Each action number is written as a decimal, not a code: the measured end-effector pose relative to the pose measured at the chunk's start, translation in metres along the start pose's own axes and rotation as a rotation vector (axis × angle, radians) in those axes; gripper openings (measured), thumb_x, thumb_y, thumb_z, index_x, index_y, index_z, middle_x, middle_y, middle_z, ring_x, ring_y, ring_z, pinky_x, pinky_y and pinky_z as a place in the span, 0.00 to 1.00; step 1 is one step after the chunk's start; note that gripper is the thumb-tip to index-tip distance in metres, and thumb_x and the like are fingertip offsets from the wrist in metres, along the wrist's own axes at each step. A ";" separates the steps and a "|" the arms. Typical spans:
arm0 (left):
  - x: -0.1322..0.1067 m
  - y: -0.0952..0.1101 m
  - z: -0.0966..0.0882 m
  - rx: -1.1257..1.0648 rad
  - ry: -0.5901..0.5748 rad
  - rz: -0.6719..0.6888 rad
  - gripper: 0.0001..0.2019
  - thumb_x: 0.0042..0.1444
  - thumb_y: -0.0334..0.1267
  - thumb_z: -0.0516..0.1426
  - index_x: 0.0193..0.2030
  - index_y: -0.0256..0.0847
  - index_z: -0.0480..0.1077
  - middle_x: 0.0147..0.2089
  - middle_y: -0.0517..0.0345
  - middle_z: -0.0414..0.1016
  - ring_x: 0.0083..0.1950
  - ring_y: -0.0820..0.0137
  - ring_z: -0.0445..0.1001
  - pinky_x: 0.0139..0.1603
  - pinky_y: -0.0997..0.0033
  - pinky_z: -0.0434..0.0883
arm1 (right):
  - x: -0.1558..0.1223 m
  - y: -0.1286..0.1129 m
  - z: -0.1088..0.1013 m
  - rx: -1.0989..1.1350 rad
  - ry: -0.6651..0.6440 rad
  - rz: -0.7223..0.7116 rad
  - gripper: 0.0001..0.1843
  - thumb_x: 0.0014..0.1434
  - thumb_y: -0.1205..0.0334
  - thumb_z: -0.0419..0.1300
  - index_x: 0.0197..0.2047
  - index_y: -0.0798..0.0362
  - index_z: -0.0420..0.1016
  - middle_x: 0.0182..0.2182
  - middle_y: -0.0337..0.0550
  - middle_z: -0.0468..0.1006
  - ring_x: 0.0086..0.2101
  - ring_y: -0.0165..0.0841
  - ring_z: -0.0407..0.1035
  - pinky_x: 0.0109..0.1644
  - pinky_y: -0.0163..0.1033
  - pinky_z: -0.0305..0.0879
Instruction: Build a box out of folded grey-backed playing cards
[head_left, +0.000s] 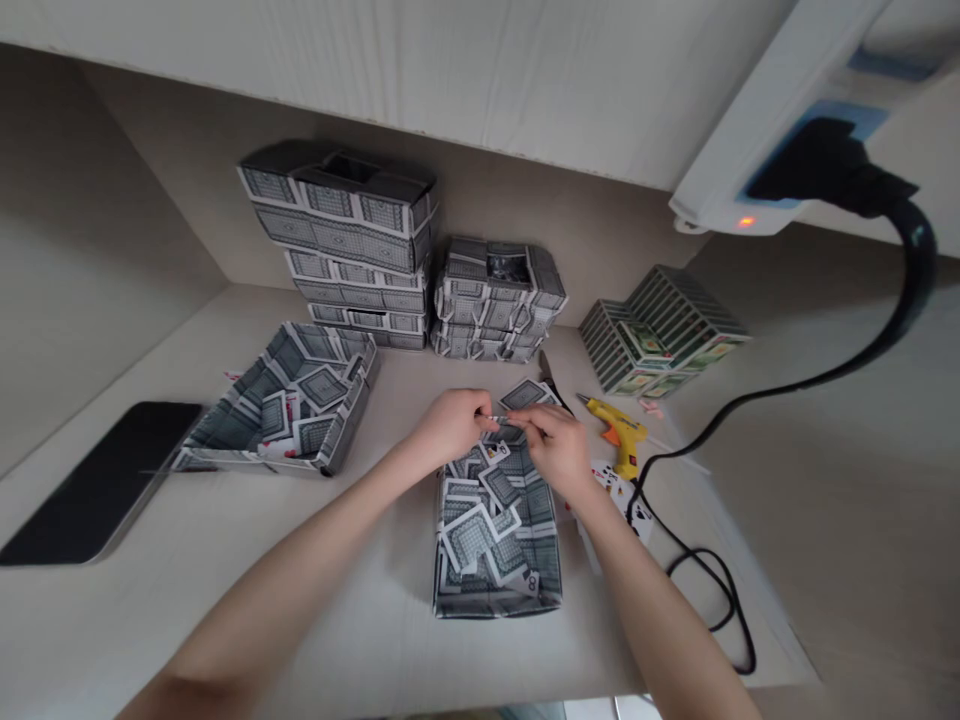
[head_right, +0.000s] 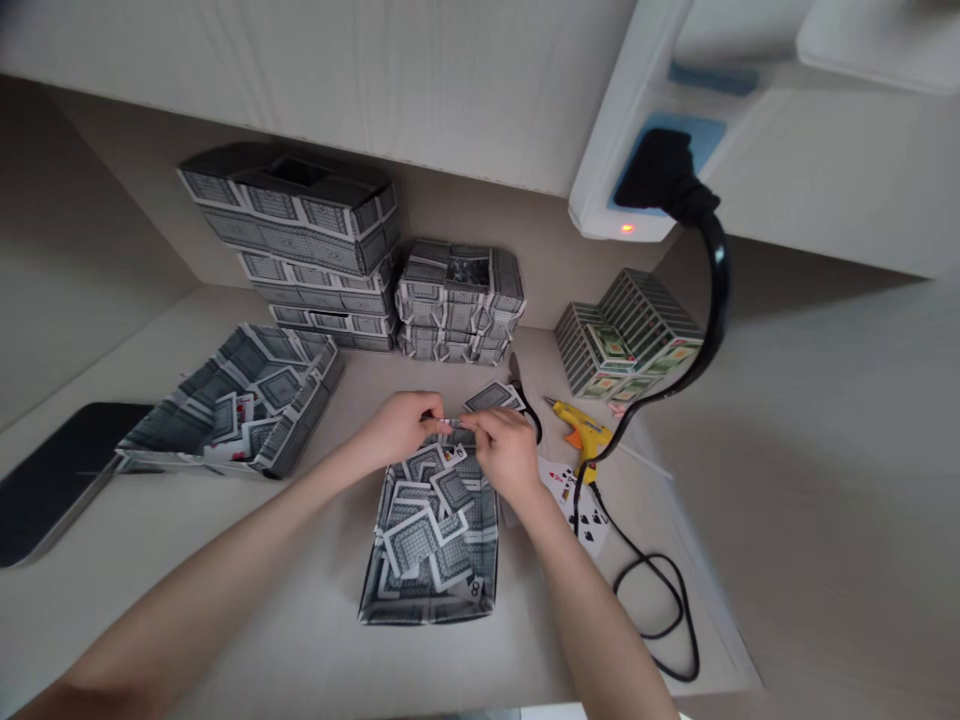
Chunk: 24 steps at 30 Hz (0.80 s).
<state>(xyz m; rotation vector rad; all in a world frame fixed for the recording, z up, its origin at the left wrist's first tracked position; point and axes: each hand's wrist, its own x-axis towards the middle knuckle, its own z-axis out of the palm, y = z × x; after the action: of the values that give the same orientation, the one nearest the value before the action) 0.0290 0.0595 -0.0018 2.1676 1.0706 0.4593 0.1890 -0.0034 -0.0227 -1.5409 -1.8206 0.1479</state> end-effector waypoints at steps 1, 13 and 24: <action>0.001 0.000 0.000 -0.010 -0.006 -0.003 0.04 0.49 0.34 0.53 0.26 0.39 0.67 0.25 0.62 0.74 0.28 0.74 0.68 0.26 0.77 0.58 | 0.000 0.000 0.000 0.002 0.001 -0.004 0.13 0.54 0.71 0.50 0.32 0.50 0.76 0.32 0.40 0.78 0.35 0.31 0.70 0.43 0.36 0.63; 0.000 -0.007 0.000 0.213 -0.028 0.061 0.06 0.45 0.37 0.57 0.32 0.40 0.70 0.32 0.56 0.75 0.34 0.68 0.70 0.31 0.74 0.60 | -0.003 -0.004 -0.004 -0.094 -0.033 -0.034 0.09 0.53 0.68 0.53 0.32 0.50 0.74 0.31 0.40 0.78 0.33 0.33 0.71 0.40 0.36 0.63; 0.003 -0.008 0.002 0.104 -0.033 0.065 0.07 0.44 0.36 0.55 0.31 0.40 0.72 0.30 0.58 0.74 0.31 0.70 0.69 0.30 0.75 0.60 | 0.002 -0.009 0.000 -0.050 -0.034 0.030 0.10 0.52 0.70 0.53 0.28 0.49 0.75 0.28 0.39 0.78 0.31 0.33 0.70 0.44 0.40 0.62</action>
<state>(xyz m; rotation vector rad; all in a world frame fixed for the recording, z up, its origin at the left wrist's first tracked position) 0.0277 0.0649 -0.0087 2.2985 1.0291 0.4039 0.1818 -0.0045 -0.0173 -1.6098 -1.8407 0.1443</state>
